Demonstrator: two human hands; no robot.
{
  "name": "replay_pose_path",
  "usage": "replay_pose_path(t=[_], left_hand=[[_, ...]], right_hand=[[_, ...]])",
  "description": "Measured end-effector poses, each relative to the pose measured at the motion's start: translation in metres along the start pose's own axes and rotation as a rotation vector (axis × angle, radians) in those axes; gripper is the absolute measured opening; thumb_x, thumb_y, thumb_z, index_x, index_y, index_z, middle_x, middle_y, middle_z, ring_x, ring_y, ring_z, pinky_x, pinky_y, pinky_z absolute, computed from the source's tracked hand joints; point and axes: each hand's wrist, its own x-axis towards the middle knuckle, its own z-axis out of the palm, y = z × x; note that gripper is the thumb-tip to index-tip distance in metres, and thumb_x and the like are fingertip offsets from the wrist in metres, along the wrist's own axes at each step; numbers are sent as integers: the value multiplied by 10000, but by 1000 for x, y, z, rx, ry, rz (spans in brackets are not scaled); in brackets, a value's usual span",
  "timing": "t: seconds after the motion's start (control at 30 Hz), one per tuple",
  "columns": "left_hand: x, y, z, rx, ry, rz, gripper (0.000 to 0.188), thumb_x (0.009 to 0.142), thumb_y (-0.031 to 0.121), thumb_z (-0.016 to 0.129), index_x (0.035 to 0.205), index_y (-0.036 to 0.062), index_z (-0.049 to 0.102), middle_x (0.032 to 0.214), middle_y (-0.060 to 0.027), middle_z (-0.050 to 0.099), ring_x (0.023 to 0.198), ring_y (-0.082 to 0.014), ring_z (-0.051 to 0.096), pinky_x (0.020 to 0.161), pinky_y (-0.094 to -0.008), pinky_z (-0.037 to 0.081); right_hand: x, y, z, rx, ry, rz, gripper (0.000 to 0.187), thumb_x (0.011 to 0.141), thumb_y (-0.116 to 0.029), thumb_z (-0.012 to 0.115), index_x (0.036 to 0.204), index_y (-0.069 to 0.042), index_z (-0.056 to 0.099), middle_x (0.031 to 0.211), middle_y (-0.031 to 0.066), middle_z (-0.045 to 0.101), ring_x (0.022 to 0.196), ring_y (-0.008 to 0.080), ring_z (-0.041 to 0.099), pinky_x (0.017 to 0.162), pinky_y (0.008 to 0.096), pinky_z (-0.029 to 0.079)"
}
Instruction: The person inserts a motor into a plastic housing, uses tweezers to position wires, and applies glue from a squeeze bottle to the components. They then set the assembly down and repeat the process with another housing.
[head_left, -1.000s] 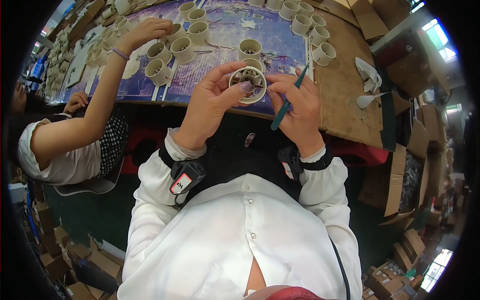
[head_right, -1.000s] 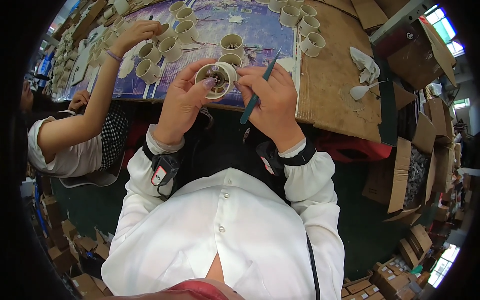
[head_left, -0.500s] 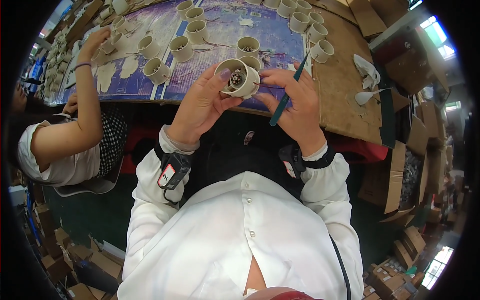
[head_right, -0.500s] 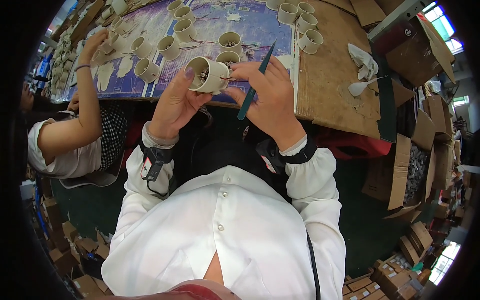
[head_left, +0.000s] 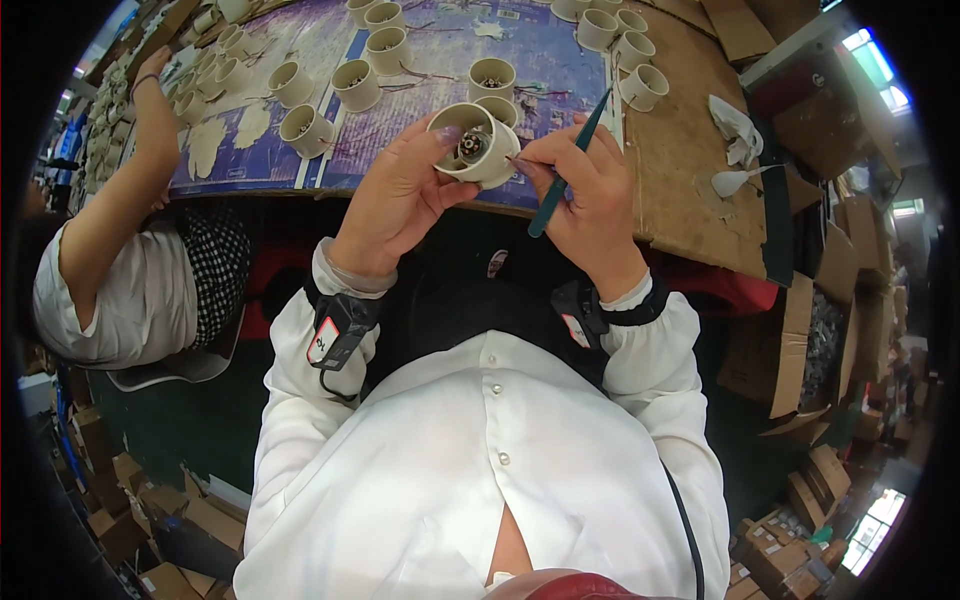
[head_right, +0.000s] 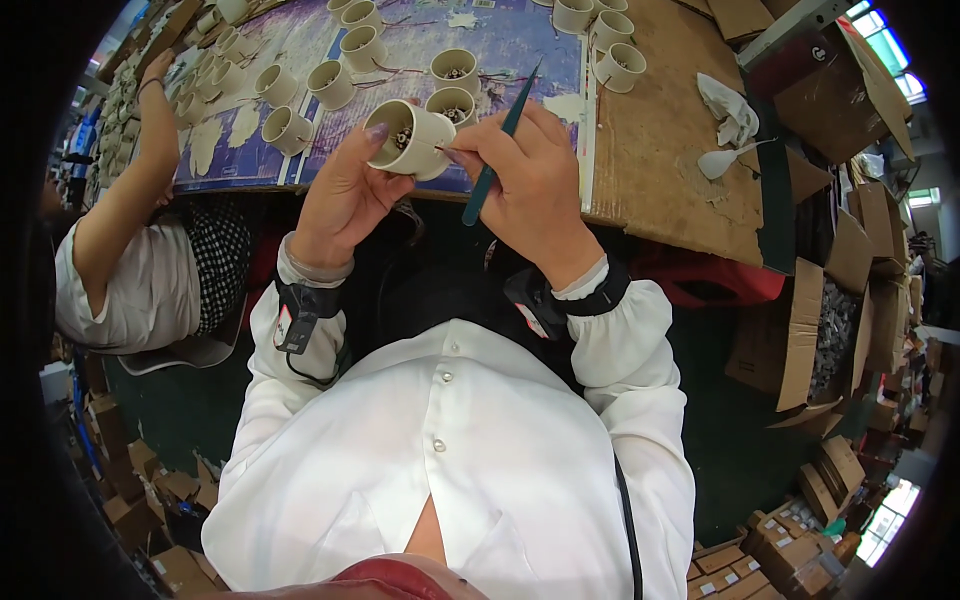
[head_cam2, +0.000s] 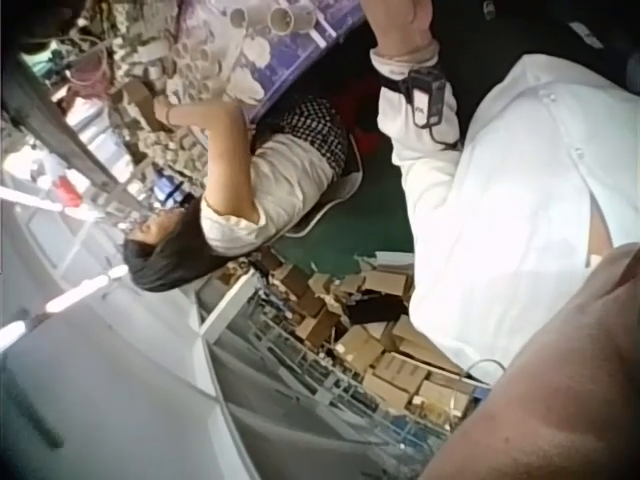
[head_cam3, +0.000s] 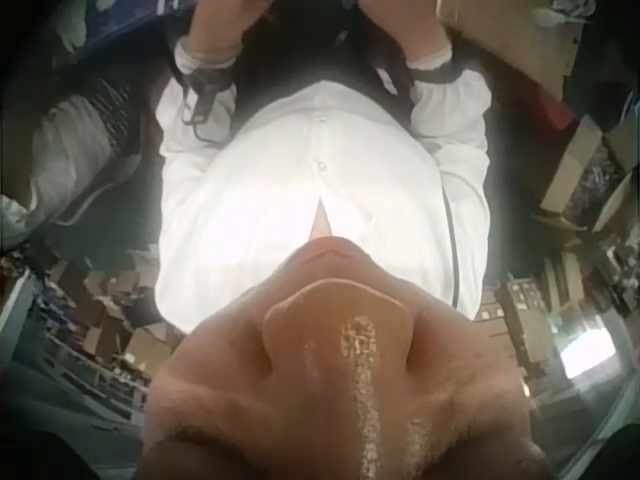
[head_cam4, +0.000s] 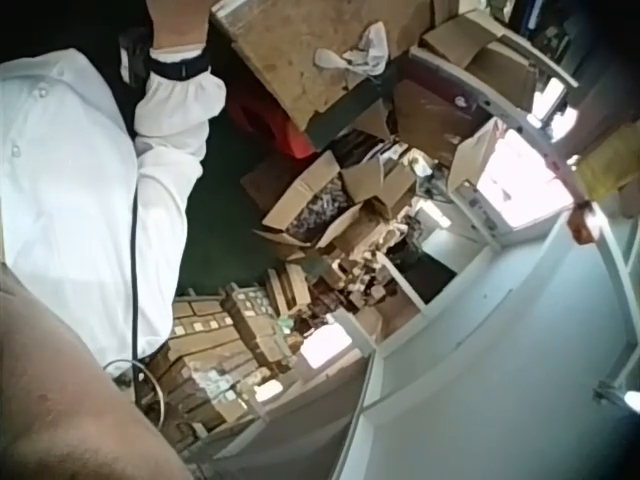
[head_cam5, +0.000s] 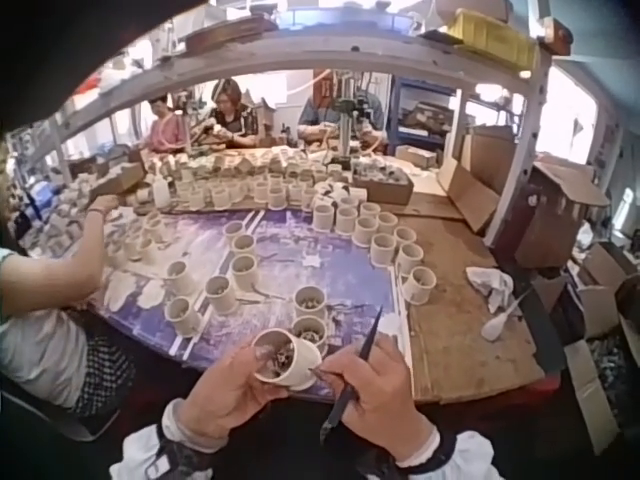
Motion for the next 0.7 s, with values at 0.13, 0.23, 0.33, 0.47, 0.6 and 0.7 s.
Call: replay_pose_path(t=[0.13, 0.23, 0.33, 0.47, 0.6, 0.7], left_hand=[[7, 1, -9, -71, -30, -42, 410, 979, 310, 486, 1291, 44, 466, 1138, -60, 598, 975, -131, 618, 780, -254, 553], [9, 3, -10, -139, -77, -117, 417, 983, 319, 478, 1295, 43, 463, 1135, -61, 596, 977, -138, 615, 785, -261, 547], [4, 1, 5, -93, -35, -35, 405, 963, 260, 525, 1299, 44, 461, 1122, -49, 595, 983, -141, 603, 780, -262, 530], [1, -13, 20, 244, 65, 272, 427, 917, 181, 595, 1300, 51, 459, 1109, -33, 594, 979, -132, 586, 743, -248, 507], [5, -12, 11, 418, 14, 223, 531, 924, 127, 538, 1405, 30, 335, 1184, -77, 553, 970, -137, 567, 743, -271, 497], [8, -13, 7, 173, 38, 201, 513, 912, 108, 559, 1379, 27, 362, 1129, -69, 565, 924, -128, 567, 724, -262, 486]], right_hand=[[-6, -6, 6, 41, 10, 98, 102, 793, -63, 698, 857, -68, 619, 754, 63, 621, 674, 264, 558, 646, 361, 443], [-10, -8, 8, 53, 1, 163, 94, 816, -79, 687, 873, -71, 613, 763, 64, 623, 669, 261, 555, 607, 348, 433], [-11, -8, 9, 13, -13, 185, 89, 835, -97, 676, 886, -72, 607, 775, 65, 626, 669, 259, 555, 598, 340, 430], [-9, -12, 10, -3, -6, 187, 85, 840, -108, 670, 883, -68, 609, 789, 73, 629, 665, 259, 553, 591, 342, 426], [-4, -16, 8, 31, -16, 138, 103, 809, -60, 683, 886, -57, 615, 793, 81, 630, 681, 264, 567, 596, 340, 438], [-2, -13, 12, 48, 50, -34, 161, 750, 6, 702, 879, -50, 624, 799, 83, 632, 706, 271, 584, 611, 340, 459]])
